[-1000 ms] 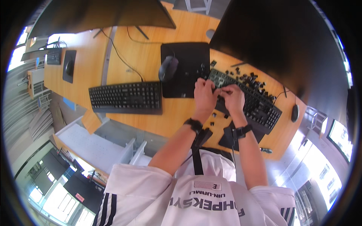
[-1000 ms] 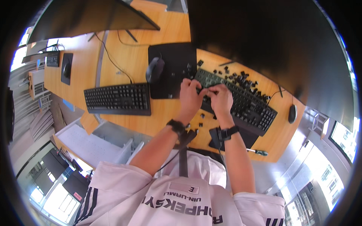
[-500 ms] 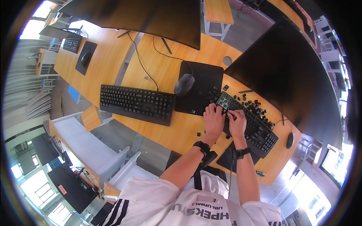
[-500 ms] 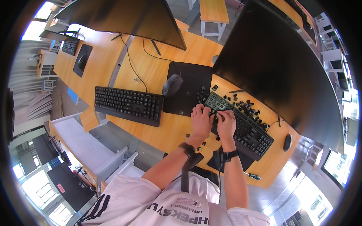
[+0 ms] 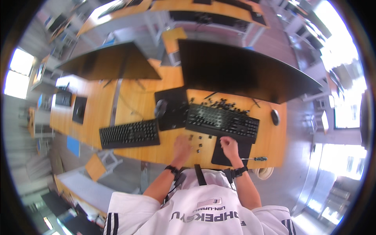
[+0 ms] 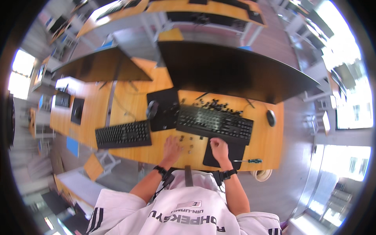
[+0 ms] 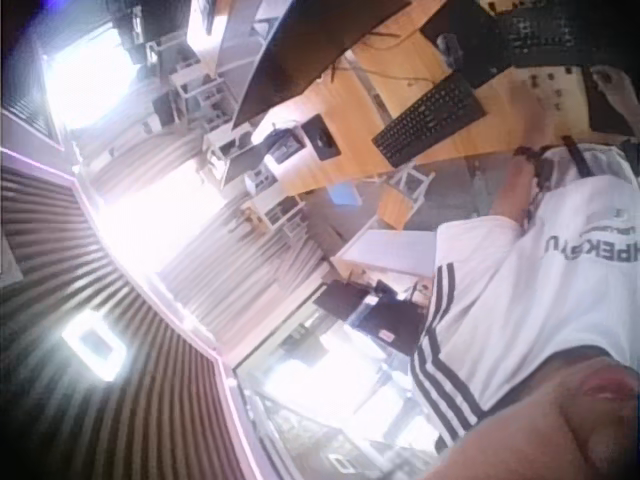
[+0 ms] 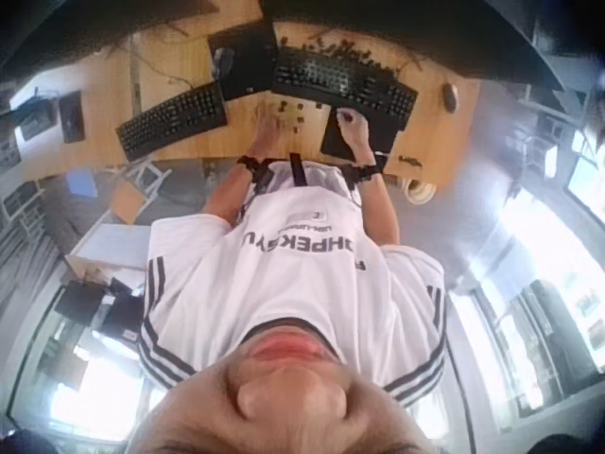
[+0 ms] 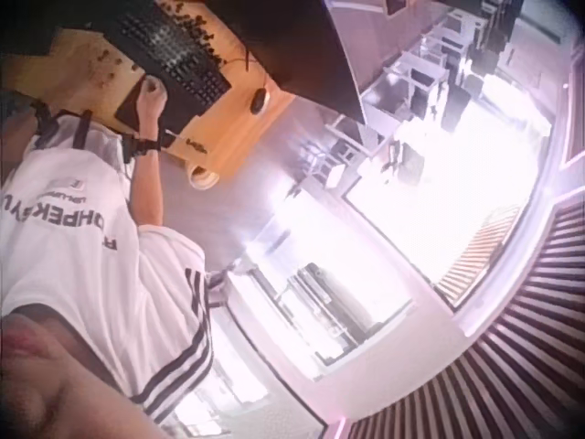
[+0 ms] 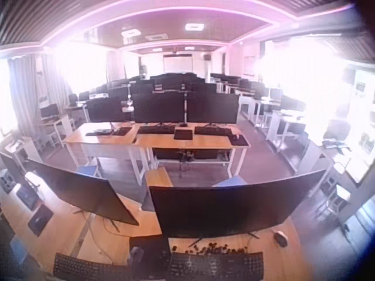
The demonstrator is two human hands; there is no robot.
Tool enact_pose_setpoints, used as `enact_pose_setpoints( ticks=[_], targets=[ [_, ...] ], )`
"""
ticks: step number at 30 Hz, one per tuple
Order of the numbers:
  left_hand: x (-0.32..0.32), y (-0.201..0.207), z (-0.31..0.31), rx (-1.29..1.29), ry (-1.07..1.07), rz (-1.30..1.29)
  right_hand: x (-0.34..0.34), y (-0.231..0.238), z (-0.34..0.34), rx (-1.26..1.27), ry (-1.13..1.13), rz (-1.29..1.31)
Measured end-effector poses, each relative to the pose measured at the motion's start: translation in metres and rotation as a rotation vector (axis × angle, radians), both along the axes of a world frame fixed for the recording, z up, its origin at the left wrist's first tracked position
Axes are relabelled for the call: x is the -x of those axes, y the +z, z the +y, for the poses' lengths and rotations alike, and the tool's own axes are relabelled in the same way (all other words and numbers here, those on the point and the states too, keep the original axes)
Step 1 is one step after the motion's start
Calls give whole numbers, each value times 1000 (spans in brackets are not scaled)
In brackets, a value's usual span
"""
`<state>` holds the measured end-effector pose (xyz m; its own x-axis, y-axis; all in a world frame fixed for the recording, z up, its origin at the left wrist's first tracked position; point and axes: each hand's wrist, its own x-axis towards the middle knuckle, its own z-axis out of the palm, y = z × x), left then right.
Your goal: The person is manually inserting small black plastic keycap components into a green printed circuit board switch matrix layout on a desk by hand.
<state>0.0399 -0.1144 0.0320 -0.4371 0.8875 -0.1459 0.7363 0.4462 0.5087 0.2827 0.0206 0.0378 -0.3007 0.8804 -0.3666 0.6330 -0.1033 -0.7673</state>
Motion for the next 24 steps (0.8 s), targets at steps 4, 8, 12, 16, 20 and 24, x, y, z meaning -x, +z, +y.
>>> enact_pose_setpoints(
  ticks=[4,8,12,16,20,24],
  targets=[
    [2,-19,-28,3,-5,71,-14,24,-34,54,49,-153],
    [-14,-9,-10,-55,-238,10,-12,45,-58,72,-27,-81],
    [-30,-3,26,-221,-400,-64,0,29,-64,-109,-18,69],
    [-29,-1,13,-119,-155,-314,13,49,-45,33,125,34],
    [-31,-29,-24,-124,126,-492,31,10,-89,-91,94,194],
    [-86,-3,-65,73,174,-367,-12,7,-123,-175,182,338]
  ],
)
